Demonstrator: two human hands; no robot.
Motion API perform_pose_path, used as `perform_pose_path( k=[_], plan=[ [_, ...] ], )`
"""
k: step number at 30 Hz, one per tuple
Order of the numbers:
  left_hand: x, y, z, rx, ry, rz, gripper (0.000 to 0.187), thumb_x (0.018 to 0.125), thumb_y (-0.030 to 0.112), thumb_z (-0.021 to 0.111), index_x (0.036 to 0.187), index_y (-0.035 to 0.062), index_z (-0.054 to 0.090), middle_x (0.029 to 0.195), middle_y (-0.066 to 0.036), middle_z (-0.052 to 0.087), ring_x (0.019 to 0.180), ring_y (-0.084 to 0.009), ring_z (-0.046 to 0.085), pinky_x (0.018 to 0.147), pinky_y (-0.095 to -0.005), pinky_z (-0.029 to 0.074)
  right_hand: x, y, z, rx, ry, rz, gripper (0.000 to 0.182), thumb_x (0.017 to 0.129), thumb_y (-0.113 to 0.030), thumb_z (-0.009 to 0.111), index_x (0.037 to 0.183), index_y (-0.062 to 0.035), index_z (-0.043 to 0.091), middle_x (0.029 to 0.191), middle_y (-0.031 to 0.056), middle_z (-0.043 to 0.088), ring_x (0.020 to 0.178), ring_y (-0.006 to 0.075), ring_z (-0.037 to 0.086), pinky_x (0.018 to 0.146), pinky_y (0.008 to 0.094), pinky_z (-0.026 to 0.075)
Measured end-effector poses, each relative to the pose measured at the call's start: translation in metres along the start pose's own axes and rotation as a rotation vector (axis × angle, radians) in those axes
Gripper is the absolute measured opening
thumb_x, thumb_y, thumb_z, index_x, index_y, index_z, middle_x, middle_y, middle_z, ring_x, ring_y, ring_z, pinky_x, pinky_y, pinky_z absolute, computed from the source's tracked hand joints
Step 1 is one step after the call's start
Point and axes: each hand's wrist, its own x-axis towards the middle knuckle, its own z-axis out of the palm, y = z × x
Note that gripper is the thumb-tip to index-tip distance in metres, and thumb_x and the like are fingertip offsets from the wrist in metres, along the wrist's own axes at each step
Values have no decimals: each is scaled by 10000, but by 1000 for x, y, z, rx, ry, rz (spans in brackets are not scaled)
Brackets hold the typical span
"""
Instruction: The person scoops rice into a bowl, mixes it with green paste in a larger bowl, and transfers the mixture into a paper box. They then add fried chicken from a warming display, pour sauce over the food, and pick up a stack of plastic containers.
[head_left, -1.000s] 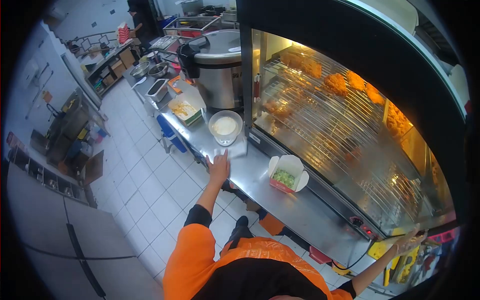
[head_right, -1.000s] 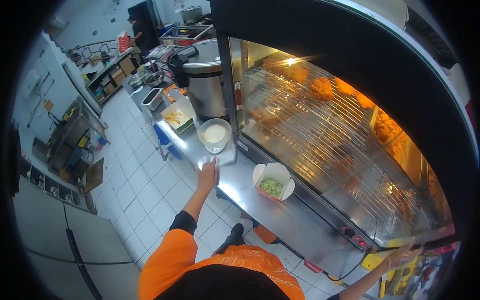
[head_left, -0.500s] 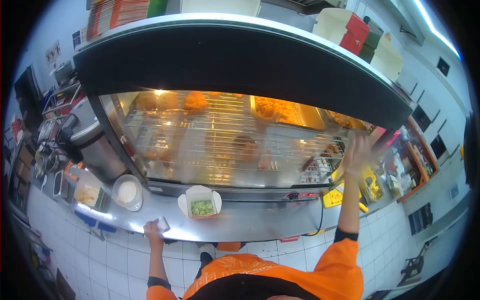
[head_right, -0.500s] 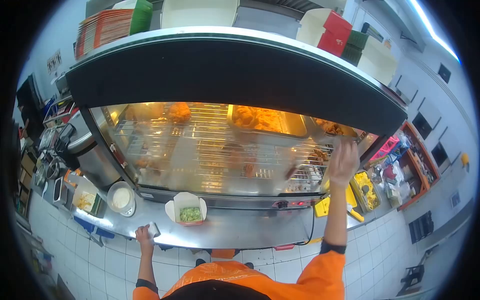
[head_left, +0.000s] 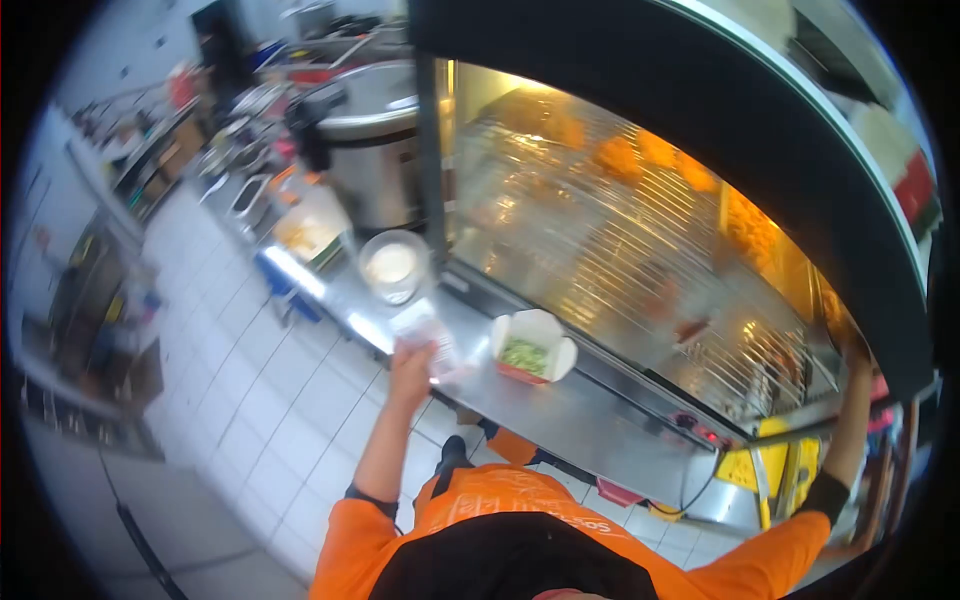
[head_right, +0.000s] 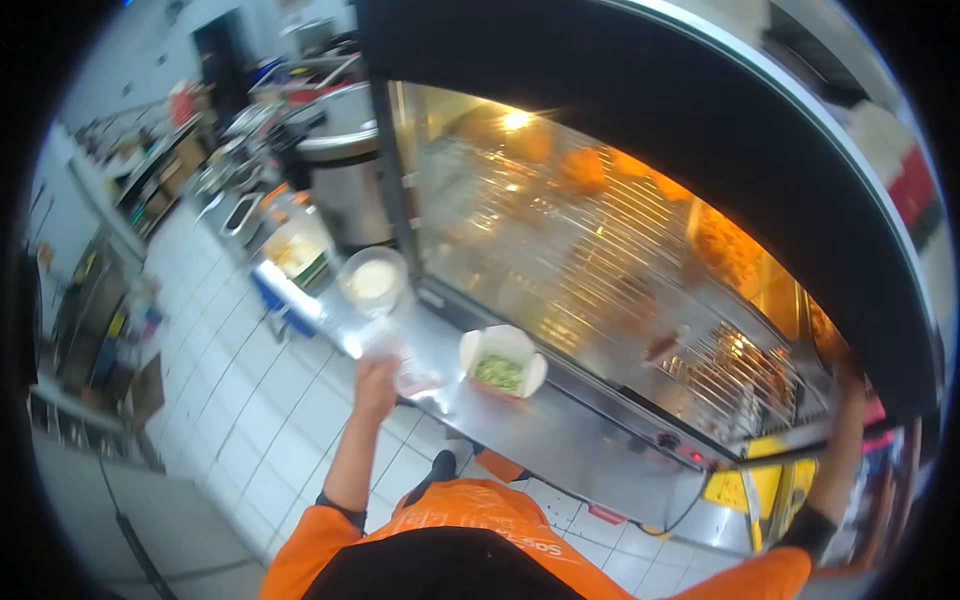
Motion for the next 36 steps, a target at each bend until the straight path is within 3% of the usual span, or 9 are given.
perform_pose_path(
  k=[1, 2, 5, 9, 11, 12, 14, 17, 36],
  plan=[
    [-16, 37, 29, -323, -129, -37, 486, 774, 54, 517, 1248, -25, 443, 1138, -160, 556, 1008, -301, 583, 875, -401, 476, 1, 1, 4, -12, 4, -15, 288, 841, -135, 500, 1078, 9, 578, 1087, 189, 583, 1004, 335, 559, 879, 398, 425],
    [-27, 71, 53, -450, -231, -11, 576, 761, 49, 508, 1316, -6, 363, 1225, -213, 507, 1105, -366, 534, 927, -450, 459, 1, 3, 7, -23, 8, -20, 289, 841, -136, 501, 1079, 9, 577, 1088, 188, 583, 1005, 335, 558, 880, 398, 425],
    [-42, 104, 75, -601, -369, -87, 726, 714, -63, 409, 1408, 72, 243, 1298, -241, 450, 1196, -387, 463, 969, -500, 432, 2, 2, 14, -39, 11, -32, 292, 840, -138, 503, 1082, 9, 574, 1093, 188, 581, 1009, 332, 557, 882, 397, 424],
    [-49, 122, 79, -706, -454, -135, 836, 678, -104, 373, 1446, 151, 161, 1350, -253, 386, 1218, -416, 431, 979, -518, 416, 7, 9, 19, -60, 26, -40, 296, 838, -141, 506, 1086, 8, 571, 1099, 187, 579, 1014, 330, 556, 885, 396, 423],
    [-53, 128, 79, -763, -519, -169, 958, 695, -163, 303, 1446, 322, -41, 1408, -234, 287, 1243, -427, 395, 976, -531, 414, 11, 11, 18, -76, 28, -44, 298, 838, -142, 508, 1088, 8, 569, 1102, 187, 578, 1016, 328, 555, 886, 396, 422],
    [-55, 129, 80, -766, -519, -166, 958, 695, -163, 303, 1446, 322, -41, 1408, -234, 287, 1243, -427, 395, 976, -531, 414, 13, 7, 19, -67, 29, -49, 299, 837, -143, 509, 1089, 8, 568, 1103, 187, 578, 1018, 327, 555, 887, 395, 422],
    [-57, 131, 83, -752, -530, -112, 1043, 689, -192, 277, 1386, 452, -156, 1413, -224, 260, 1236, -436, 398, 924, -560, 447, 14, 9, 17, -84, 35, -51, 302, 837, -144, 511, 1091, 8, 566, 1106, 186, 577, 1020, 326, 554, 889, 395, 421],
    [-62, 137, 87, -725, -551, -117, 1075, 686, -211, 264, 1353, 496, -196, 1412, -218, 258, 1219, -438, 418, 898, -560, 467, 15, 6, 13, -95, 42, -56, 305, 836, -146, 513, 1094, 7, 564, 1111, 186, 575, 1024, 324, 553, 891, 394, 420],
    [-66, 131, 78, -741, -598, -163, 1061, 677, -221, 265, 1400, 453, -122, 1367, -161, 346, 1156, -430, 488, 901, -508, 480, 14, -7, -3, -210, 102, -124, 328, 829, -159, 528, 1113, 5, 547, 1140, 183, 566, 1048, 310, 546, 905, 390, 414]
  ],
)
